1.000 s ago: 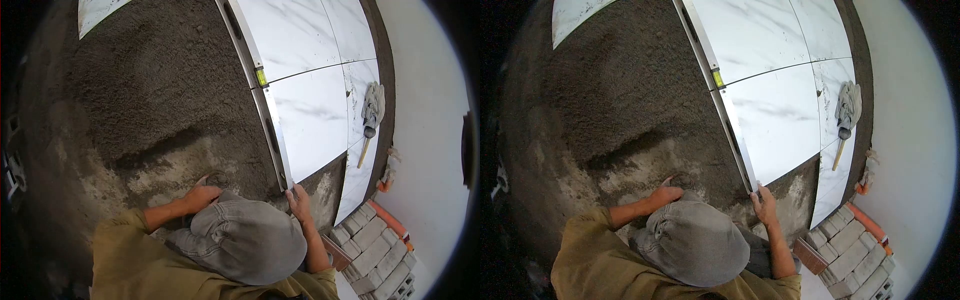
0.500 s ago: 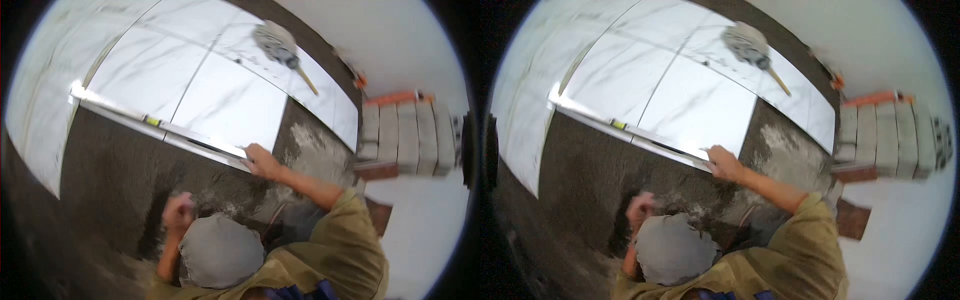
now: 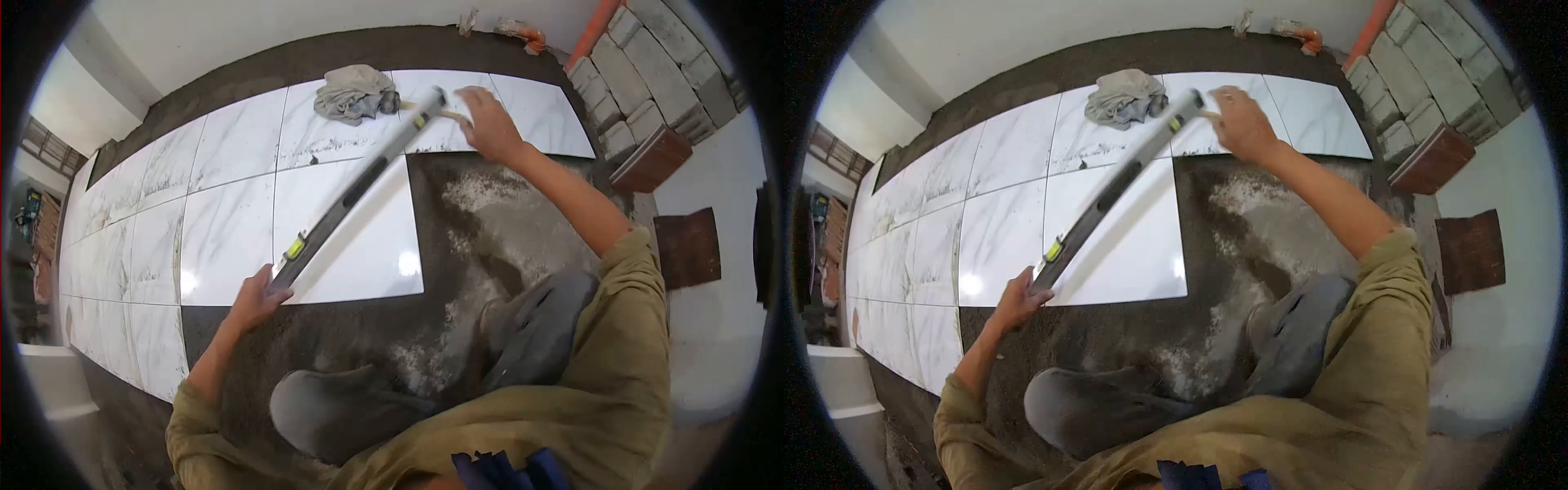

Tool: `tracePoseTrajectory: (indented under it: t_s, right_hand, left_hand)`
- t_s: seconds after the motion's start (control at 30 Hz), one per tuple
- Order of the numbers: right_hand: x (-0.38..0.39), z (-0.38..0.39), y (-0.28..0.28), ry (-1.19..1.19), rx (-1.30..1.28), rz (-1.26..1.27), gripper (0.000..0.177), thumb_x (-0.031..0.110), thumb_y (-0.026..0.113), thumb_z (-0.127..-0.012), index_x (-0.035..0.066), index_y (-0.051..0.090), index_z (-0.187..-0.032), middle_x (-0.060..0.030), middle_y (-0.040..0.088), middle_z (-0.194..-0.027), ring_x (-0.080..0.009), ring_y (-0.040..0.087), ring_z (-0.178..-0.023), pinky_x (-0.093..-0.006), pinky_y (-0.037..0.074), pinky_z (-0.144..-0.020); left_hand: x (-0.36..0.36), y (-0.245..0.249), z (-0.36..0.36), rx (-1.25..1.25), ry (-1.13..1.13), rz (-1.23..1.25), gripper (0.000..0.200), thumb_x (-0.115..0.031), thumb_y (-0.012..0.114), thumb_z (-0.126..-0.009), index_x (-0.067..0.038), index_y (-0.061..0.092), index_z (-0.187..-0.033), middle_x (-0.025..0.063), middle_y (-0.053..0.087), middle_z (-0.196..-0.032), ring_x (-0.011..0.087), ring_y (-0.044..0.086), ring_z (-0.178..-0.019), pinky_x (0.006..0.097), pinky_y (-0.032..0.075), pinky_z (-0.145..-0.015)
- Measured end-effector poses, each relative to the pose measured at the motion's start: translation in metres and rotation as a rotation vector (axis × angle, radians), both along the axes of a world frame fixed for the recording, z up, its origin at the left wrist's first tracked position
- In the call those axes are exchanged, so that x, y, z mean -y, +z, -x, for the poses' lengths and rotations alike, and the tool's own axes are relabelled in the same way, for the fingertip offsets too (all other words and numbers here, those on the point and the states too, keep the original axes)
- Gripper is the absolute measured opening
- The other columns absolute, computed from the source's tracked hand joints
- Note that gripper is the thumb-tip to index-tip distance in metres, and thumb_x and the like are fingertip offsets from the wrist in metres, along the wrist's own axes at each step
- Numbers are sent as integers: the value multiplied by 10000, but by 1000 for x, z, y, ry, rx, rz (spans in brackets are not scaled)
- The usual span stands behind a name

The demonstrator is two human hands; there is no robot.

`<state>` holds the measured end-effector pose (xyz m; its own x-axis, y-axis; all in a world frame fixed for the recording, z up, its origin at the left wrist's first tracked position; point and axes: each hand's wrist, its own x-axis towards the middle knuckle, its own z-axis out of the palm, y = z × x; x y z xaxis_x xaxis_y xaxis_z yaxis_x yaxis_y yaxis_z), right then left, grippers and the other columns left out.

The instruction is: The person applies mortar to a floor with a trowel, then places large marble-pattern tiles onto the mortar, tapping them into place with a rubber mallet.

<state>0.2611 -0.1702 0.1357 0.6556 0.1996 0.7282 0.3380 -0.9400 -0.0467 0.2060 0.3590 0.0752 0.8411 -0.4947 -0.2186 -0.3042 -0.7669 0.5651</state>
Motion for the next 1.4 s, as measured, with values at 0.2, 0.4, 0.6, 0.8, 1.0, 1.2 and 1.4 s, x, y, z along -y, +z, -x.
tracePoseTrajectory:
  t_s: [0.2,0.4,0.6,0.8,1.0,1.2,1.4]
  right_hand:
    - [85,-123,-101,-272,-878,171,259,141,584,-790,16,649,-1008,-184,654,-1026,-353,629,-1022,-522,501,-868]
    - [69,-194,-233,-303,-584,-182,248,174,577,-845,24,611,-1039,-175,606,-1133,-352,606,-1066,-543,495,-885]
    - [104,-202,-266,-212,-636,-75,215,161,573,-870,43,606,-1048,-151,602,-1083,-308,599,-1037,-501,488,-867]
    - [208,-139,-281,-251,-577,-158,200,130,545,-873,43,606,-1042,-155,576,-1019,-346,590,-976,-496,487,-801]
    - [271,-114,-283,-361,-553,-195,226,181,580,-893,53,612,-1076,-151,585,-1027,-347,592,-974,-486,488,-802]
    - [260,-112,-280,-411,-502,-178,235,207,574,-908,53,626,-1078,-153,596,-1011,-345,594,-967,-488,486,-800]
    - [263,-112,-286,-426,-469,-154,247,225,559,-919,50,630,-1078,-151,600,-1000,-348,594,-964,-492,485,-798]
  left_hand:
    - [149,-22,-64,-234,299,310,326,-232,661,-850,38,512,-954,148,616,-764,206,627,-692,375,507,-636]
    - [265,-59,-127,-339,403,554,305,-334,571,-969,-34,550,-1026,39,579,-794,117,571,-630,273,497,-559]
    - [308,-153,-184,-212,379,417,389,-404,550,-970,-16,549,-987,109,604,-789,209,602,-654,351,487,-581]
    - [267,-166,-176,107,486,-13,447,-396,553,-950,50,544,-963,320,630,-873,494,602,-814,491,483,-722]
    - [250,-154,-177,284,590,-53,400,-368,546,-957,27,493,-935,325,614,-826,522,599,-833,541,456,-704]
    - [329,-148,-136,282,410,-47,368,-318,543,-968,41,466,-985,355,612,-903,547,591,-865,569,456,-702]
    - [360,-179,-117,243,288,-44,330,-265,543,-944,63,501,-947,304,552,-967,470,543,-945,516,434,-827]
